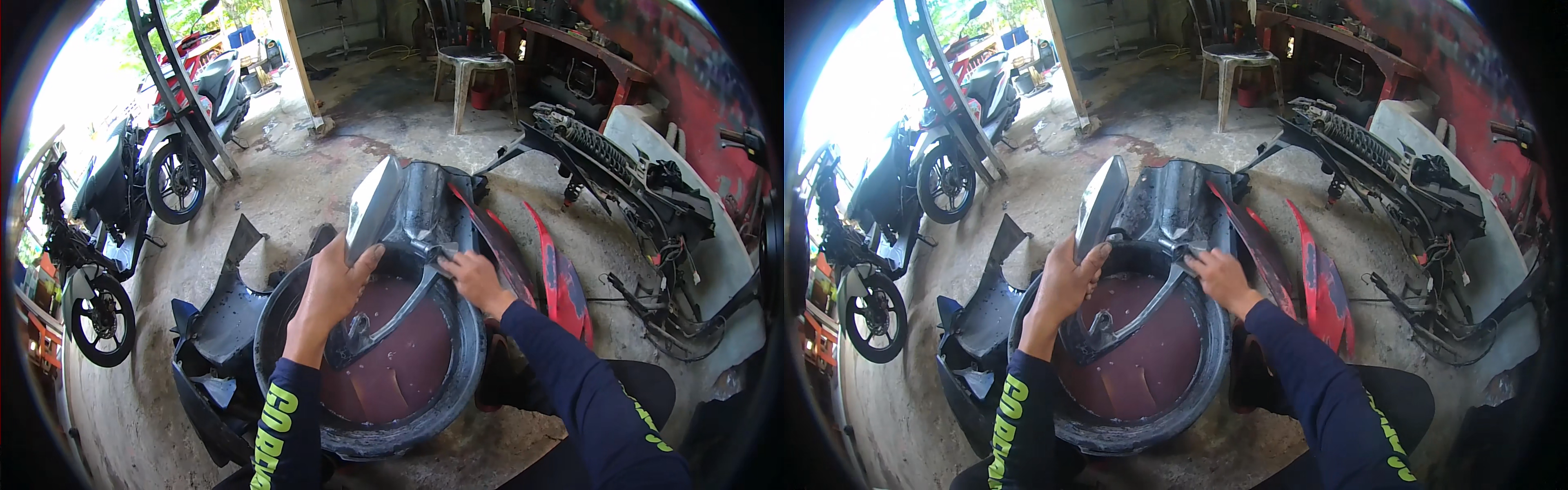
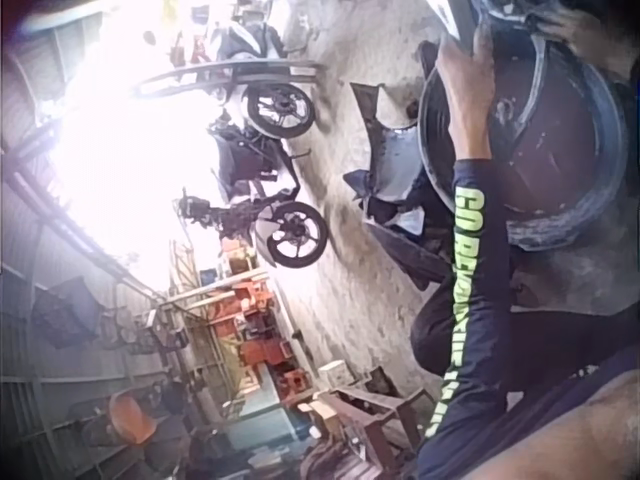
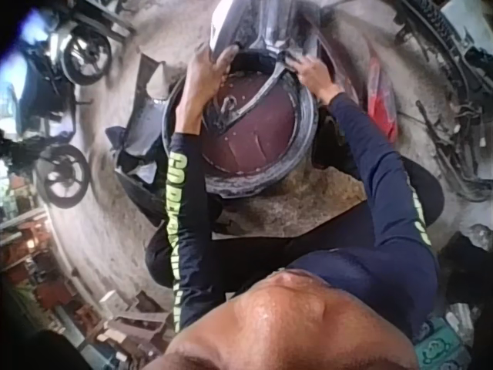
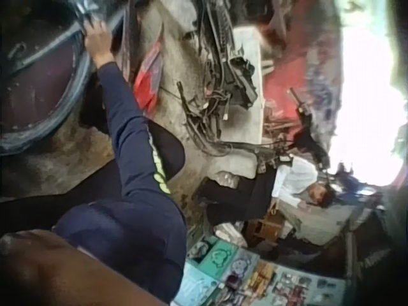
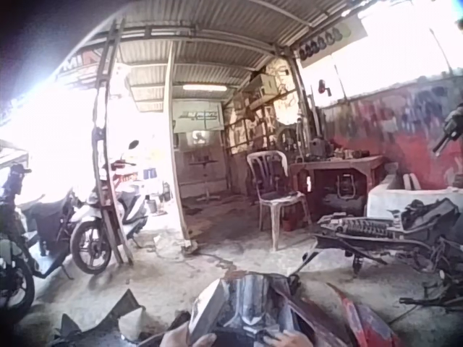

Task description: The person wet-sands a motorcycle grab bar over a basin of liquid using a piece of sandpaper, turning the bar over to rub different surfaces.

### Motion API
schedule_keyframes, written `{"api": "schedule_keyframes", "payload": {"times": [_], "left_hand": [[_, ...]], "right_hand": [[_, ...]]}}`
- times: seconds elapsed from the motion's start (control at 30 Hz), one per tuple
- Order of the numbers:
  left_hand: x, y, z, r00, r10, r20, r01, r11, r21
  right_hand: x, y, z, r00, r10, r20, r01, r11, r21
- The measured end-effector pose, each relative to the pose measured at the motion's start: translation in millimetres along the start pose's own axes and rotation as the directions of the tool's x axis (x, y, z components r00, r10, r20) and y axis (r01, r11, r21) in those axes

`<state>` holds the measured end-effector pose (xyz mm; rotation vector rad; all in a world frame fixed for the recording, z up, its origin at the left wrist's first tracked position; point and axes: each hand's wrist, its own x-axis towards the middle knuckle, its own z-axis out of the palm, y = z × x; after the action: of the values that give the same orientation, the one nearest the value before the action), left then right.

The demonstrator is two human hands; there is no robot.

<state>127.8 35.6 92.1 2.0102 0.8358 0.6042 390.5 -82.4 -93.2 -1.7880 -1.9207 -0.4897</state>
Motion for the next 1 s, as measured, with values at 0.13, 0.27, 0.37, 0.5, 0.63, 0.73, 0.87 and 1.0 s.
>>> {"api": "schedule_keyframes", "payload": {"times": [0.13, 0.27, 0.37, 0.5, 0.63, 0.73, 0.87, 1.0], "left_hand": [[-3.9, -2.7, 4.2, 1.000, 0.013, 0.006, -0.012, 0.999, -0.044], [-6.6, -4.9, 3.0, 1.000, -0.005, -0.024, 0.003, 0.999, -0.046], [-8.0, -5.2, 1.0, 0.998, -0.066, -0.020, 0.064, 0.993, -0.095], [-7.7, -10.4, 2.1, 0.999, -0.031, -0.021, 0.029, 0.996, -0.082], [-8.4, -12.2, 1.9, 0.997, -0.059, -0.045, 0.055, 0.994, -0.094], [-11.0, -19.2, 3.2, 0.997, -0.041, -0.072, 0.032, 0.993, -0.115], [-15.9, -22.2, 4.4, 0.989, -0.113, -0.092, 0.093, 0.975, -0.203], [-17.1, -38.3, 10.3, 0.980, 0.042, -0.193, -0.065, 0.991, -0.115]], "right_hand": [[8.4, 3.8, -4.0, 0.988, 0.023, 0.153, -0.022, 1.000, -0.006], [-2.9, -21.8, 15.7, 0.990, -0.138, 0.025, 0.134, 0.984, 0.118], [2.1, -11.6, 4.1, 0.993, -0.018, 0.114, 0.007, 0.995, 0.102], [-8.8, -51.0, 11.8, 0.982, -0.055, 0.179, 0.031, 0.991, 0.134], [-4.2, -50.7, 12.3, 0.988, 0.134, 0.082, -0.140, 0.988, 0.064], [-20.8, -94.5, 24.2, 0.978, -0.039, 0.203, -0.004, 0.978, 0.208], [-5.5, -88.1, 12.8, 0.977, 0.213, 0.027, -0.215, 0.972, 0.100], [-29.1, -141.8, 28.9, 0.987, 0.047, 0.151, -0.104, 0.914, 0.392]]}}
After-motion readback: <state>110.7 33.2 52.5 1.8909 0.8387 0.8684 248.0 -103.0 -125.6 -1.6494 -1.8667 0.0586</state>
